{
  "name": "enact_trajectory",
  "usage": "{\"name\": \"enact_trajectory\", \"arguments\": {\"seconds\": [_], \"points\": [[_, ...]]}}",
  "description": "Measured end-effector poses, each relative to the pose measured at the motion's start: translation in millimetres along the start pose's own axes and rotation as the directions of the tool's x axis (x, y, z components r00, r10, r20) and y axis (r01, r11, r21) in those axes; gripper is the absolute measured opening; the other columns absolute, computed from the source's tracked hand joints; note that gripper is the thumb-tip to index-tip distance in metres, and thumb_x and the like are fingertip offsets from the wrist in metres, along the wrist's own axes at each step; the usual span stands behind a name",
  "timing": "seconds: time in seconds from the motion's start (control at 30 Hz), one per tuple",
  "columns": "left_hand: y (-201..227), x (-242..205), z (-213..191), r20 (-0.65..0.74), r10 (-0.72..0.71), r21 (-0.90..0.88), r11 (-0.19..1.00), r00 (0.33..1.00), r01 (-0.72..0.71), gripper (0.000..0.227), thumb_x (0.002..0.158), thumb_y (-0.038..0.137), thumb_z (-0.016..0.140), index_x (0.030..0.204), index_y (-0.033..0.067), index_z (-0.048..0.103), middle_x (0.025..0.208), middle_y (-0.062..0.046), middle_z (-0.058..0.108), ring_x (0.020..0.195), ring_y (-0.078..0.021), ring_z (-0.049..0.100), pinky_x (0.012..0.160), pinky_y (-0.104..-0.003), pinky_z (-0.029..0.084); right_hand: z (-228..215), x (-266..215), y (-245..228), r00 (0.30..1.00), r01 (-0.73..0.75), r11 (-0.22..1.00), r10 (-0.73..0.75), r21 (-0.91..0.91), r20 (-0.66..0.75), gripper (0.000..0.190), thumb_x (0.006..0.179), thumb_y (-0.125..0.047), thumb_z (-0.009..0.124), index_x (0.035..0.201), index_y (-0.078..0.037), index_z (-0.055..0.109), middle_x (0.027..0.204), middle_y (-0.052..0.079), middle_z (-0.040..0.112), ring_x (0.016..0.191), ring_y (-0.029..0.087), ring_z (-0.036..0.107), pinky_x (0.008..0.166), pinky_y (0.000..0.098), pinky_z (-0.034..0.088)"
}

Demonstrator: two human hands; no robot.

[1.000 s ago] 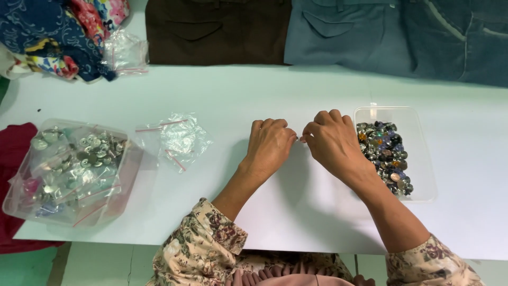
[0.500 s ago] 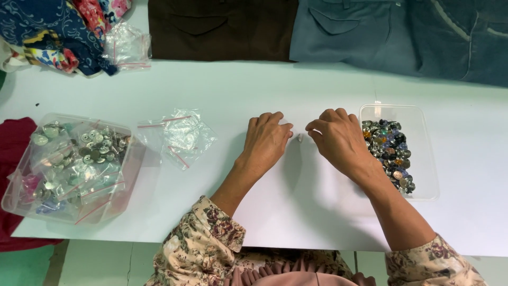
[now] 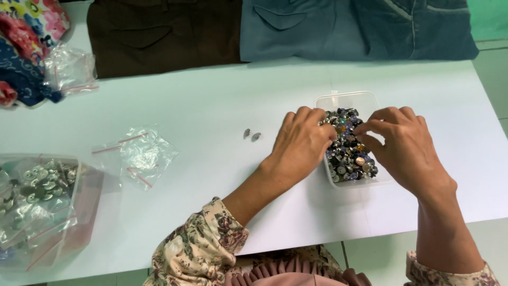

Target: The person sorts small buttons from a clear plastic container onto a white table, then places them into small ziplock bags. They repeat this process with different button types, arranging them in rows before bagging.

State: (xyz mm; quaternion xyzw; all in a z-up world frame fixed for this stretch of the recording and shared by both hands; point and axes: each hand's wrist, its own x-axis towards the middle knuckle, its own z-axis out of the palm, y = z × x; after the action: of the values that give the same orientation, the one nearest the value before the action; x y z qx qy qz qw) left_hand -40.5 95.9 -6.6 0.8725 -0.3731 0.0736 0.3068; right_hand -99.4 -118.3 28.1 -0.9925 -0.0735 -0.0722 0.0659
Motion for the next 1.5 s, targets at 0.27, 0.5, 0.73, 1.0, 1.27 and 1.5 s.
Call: {"name": "enact_trajectory", "arguments": {"seconds": [0.27, 0.5, 0.73, 1.0, 1.27, 1.5], "points": [[30.4, 2.8, 67.9, 0.326, 0.047, 0.342, 0.925, 0.944, -0.164, 0.016, 0.079, 0.011, 0.072, 0.074, 0.0257, 0.073, 0.102, -0.002, 0.063, 0.101, -0.0265, 0.054, 0.084, -0.039, 0.042, 43.9, -33.2, 14.6, 0.992, 0.014, 0.998, -0.006, -0.065, 0.127, 0.016, 0.087, -0.029, 0.076, 0.103, -0.028, 0.08, 0.112, 0.0, 0.067, 0.104, 0.031, 0.056, 0.082, 0.0434, 0.043], [27.0, -2.2, 67.4, 0.279, 0.11, 0.19, 0.967, 0.954, -0.167, 0.008, 0.08, 0.01, 0.077, 0.076, 0.0031, 0.075, 0.105, -0.019, 0.066, 0.098, -0.0311, 0.056, 0.075, -0.041, 0.037, 41.5, -24.1, -1.3, 0.961, -0.026, 0.967, 0.094, -0.252, 0.262, 0.01, 0.086, -0.03, 0.078, 0.095, -0.027, 0.079, 0.106, -0.005, 0.069, 0.106, 0.014, 0.057, 0.092, 0.0326, 0.046], [19.7, -1.7, 66.8, 0.288, 0.098, 0.159, 0.976, 0.953, -0.149, 0.005, 0.074, 0.004, 0.079, 0.078, 0.0021, 0.077, 0.106, -0.021, 0.067, 0.096, -0.0318, 0.057, 0.075, -0.041, 0.04, 39.0, -23.1, 2.7, 0.972, -0.024, 0.981, 0.068, -0.193, 0.227, 0.014, 0.089, -0.029, 0.076, 0.1, -0.021, 0.08, 0.105, -0.001, 0.07, 0.105, 0.017, 0.058, 0.088, 0.0324, 0.045], [20.7, 6.3, 63.5, 0.135, 0.096, 0.186, 0.975, 0.986, -0.121, 0.008, 0.074, 0.002, 0.077, 0.083, 0.0034, 0.078, 0.105, -0.02, 0.064, 0.097, -0.0336, 0.059, 0.072, -0.041, 0.041, 34.1, -22.9, 5.1, 0.983, -0.036, 0.986, 0.064, -0.163, 0.174, 0.012, 0.09, -0.023, 0.076, 0.101, -0.019, 0.081, 0.103, 0.0, 0.073, 0.102, 0.014, 0.06, 0.085, 0.0293, 0.047], [16.6, 14.4, 88.1, 0.159, 0.039, 0.512, 0.851, 0.987, -0.117, 0.02, 0.071, 0.012, 0.077, 0.069, 0.0302, 0.07, 0.1, 0.002, 0.061, 0.097, -0.0234, 0.052, 0.081, -0.037, 0.039, 32.8, -29.5, 25.0, 0.995, 0.102, 0.952, -0.101, 0.29, -0.018, 0.012, 0.095, -0.013, 0.069, 0.102, -0.007, 0.077, 0.105, 0.007, 0.07, 0.09, 0.029, 0.057, 0.085, 0.0385, 0.048], [11.6, 16.2, 91.5, 0.146, 0.039, 0.512, 0.852, 0.989, -0.109, 0.02, 0.07, 0.01, 0.076, 0.065, 0.0274, 0.07, 0.093, 0.002, 0.062, 0.095, -0.0237, 0.053, 0.082, -0.037, 0.039, 31.4, -29.6, 23.2, 0.998, 0.061, 0.952, -0.065, 0.3, 0.005, 0.014, 0.096, -0.016, 0.069, 0.103, -0.008, 0.078, 0.105, 0.007, 0.069, 0.092, 0.028, 0.056, 0.087, 0.0382, 0.047]]}}
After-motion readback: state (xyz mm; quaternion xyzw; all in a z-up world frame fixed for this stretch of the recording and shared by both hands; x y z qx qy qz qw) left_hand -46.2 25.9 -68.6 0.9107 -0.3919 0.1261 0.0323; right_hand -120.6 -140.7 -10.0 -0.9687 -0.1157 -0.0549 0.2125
